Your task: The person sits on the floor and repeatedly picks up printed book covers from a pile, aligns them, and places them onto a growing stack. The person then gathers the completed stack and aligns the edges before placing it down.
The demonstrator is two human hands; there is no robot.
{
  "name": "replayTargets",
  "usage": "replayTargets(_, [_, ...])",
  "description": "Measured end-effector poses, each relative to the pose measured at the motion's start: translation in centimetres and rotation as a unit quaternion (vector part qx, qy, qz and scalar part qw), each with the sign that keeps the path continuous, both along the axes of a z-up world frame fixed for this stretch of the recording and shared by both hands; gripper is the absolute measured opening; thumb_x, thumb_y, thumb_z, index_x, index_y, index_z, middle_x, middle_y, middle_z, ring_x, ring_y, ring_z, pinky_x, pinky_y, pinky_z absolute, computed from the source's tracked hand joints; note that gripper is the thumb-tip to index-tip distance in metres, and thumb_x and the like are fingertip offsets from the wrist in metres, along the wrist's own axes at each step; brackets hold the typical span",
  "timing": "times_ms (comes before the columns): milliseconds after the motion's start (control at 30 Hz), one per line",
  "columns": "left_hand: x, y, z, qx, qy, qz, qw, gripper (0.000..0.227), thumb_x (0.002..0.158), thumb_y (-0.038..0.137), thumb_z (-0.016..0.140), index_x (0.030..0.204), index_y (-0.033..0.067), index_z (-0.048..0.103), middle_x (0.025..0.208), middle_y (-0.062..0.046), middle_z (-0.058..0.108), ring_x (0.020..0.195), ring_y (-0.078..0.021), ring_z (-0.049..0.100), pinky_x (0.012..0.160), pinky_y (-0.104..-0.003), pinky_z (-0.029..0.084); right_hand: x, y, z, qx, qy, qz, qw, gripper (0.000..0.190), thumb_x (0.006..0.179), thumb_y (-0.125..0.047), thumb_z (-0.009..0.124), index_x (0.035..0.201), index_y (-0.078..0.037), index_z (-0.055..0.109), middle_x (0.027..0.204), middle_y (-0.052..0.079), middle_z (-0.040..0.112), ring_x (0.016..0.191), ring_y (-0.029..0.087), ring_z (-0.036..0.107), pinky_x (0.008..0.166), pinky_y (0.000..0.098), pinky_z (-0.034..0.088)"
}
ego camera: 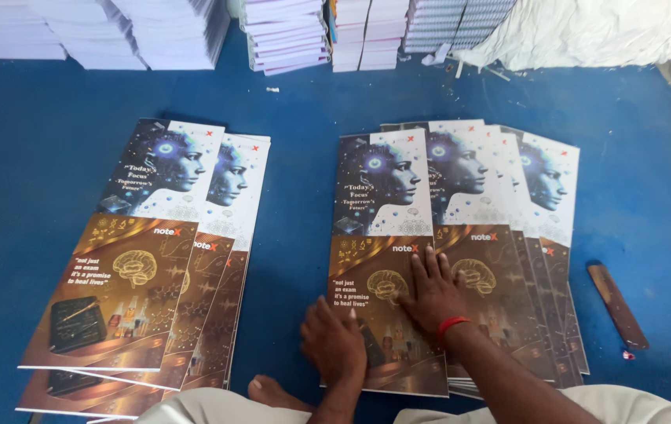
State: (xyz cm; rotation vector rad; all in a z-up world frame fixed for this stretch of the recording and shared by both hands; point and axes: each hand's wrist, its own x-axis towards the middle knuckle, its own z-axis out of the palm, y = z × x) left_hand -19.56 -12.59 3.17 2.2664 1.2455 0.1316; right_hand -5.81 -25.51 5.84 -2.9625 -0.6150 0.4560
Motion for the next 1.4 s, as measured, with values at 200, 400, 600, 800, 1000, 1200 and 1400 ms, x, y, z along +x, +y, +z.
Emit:
replayTargets(200, [-2.1, -0.1, -0.4, -0.06, 0.079, 0.06, 0.993, 0.074, 0.084, 0.057, 0.076, 0.135, 0.0092, 0.052, 0.134, -0.014, 0.054, 0.127, -0.0359, 0.054, 0.1, -0.05, 0.052, 0.3, -1.9, -3.1, 0.266, -0.026, -0.222, 0.938, 0.067, 0.086, -0.037, 0.076, 0.144, -0.012, 0.055, 0.128, 0.015, 0.072, 0.117, 0.03, 0.07, 0.105, 0.04, 0.054])
replayTargets(400, [-1.4, 1.0, -6.1, -0.086, -0.019, 0.057, 0.994, 0.078, 0.081, 0.06, 0.079, 0.13, 0.0038, 0.06, 0.123, -0.018, 0.063, 0.115, -0.0381, 0.062, 0.098, -0.047, 0.052, 1.4, -4.3, -8.0, 0.269, 0.014, -0.316, 0.909, 0.041, 0.084, -0.034, 0.082, 0.119, -0.012, 0.077, 0.108, 0.016, 0.079, 0.1, 0.032, 0.074, 0.091, 0.0426, 0.056])
replayTargets(600, [-1.1, 1.5, -7.4, -0.224, -0.093, 0.012, 0.97, 0.064, 0.086, 0.061, 0.074, 0.112, 0.0022, 0.076, 0.099, -0.012, 0.075, 0.096, -0.0285, 0.073, 0.087, -0.041, 0.057, 5.3, -8.3, -6.6, 0.47, 0.011, -0.292, 0.833, 0.03, 0.092, -0.017, 0.074, 0.12, -0.007, 0.075, 0.107, 0.016, 0.08, 0.095, 0.026, 0.076, 0.084, 0.0374, 0.058])
replayTargets(800, [-0.5, -0.7, -7.1, -0.507, -0.192, -0.074, 0.837, 0.042, 0.083, 0.025, 0.083, 0.115, -0.0006, 0.074, 0.084, -0.008, 0.076, 0.071, -0.0158, 0.07, 0.059, -0.03, 0.055, 11.7, -16.0, -5.1, 0.181, 0.001, -0.267, 0.946, 0.041, 0.091, -0.036, 0.074, 0.115, -0.004, 0.082, 0.111, 0.019, 0.081, 0.102, 0.032, 0.077, 0.096, 0.0403, 0.058])
replayTargets(1000, [0.9, -1.9, -7.6, -0.483, -0.13, -0.095, 0.861, 0.035, 0.087, 0.021, 0.082, 0.114, 0.002, 0.072, 0.085, -0.006, 0.075, 0.068, -0.0126, 0.07, 0.057, -0.027, 0.058, 8.5, -14.7, -4.3, 0.114, -0.002, -0.266, 0.957, 0.066, 0.086, -0.039, 0.079, 0.139, -0.007, 0.059, 0.132, 0.021, 0.07, 0.12, 0.035, 0.069, 0.105, 0.0424, 0.055])
replayTargets(1200, [2.6, 3.4, -7.7, -0.194, -0.067, -0.2, 0.958, 0.02, 0.088, 0.023, 0.077, 0.104, 0.0102, 0.077, 0.103, -0.009, 0.078, 0.095, -0.0207, 0.074, 0.084, -0.036, 0.059, 2.4, -8.2, -1.7, 0.023, 0.063, -0.049, 0.997, 0.091, 0.078, -0.047, 0.084, 0.154, -0.027, 0.038, 0.158, 0.01, 0.042, 0.141, 0.038, 0.049, 0.117, 0.045, 0.046])
replayTargets(1400, [2.6, 14.2, -5.8, 0.158, 0.008, -0.188, 0.969, 0.039, 0.085, 0.016, 0.067, 0.122, 0.0022, 0.064, 0.125, -0.019, 0.062, 0.122, -0.0369, 0.057, 0.109, -0.045, 0.045, -0.4, -6.4, -0.8, -0.081, 0.077, -0.089, 0.99, 0.103, 0.081, -0.054, 0.084, 0.161, -0.037, 0.021, 0.169, 0.008, 0.023, 0.152, 0.042, 0.028, 0.119, 0.0539, 0.041])
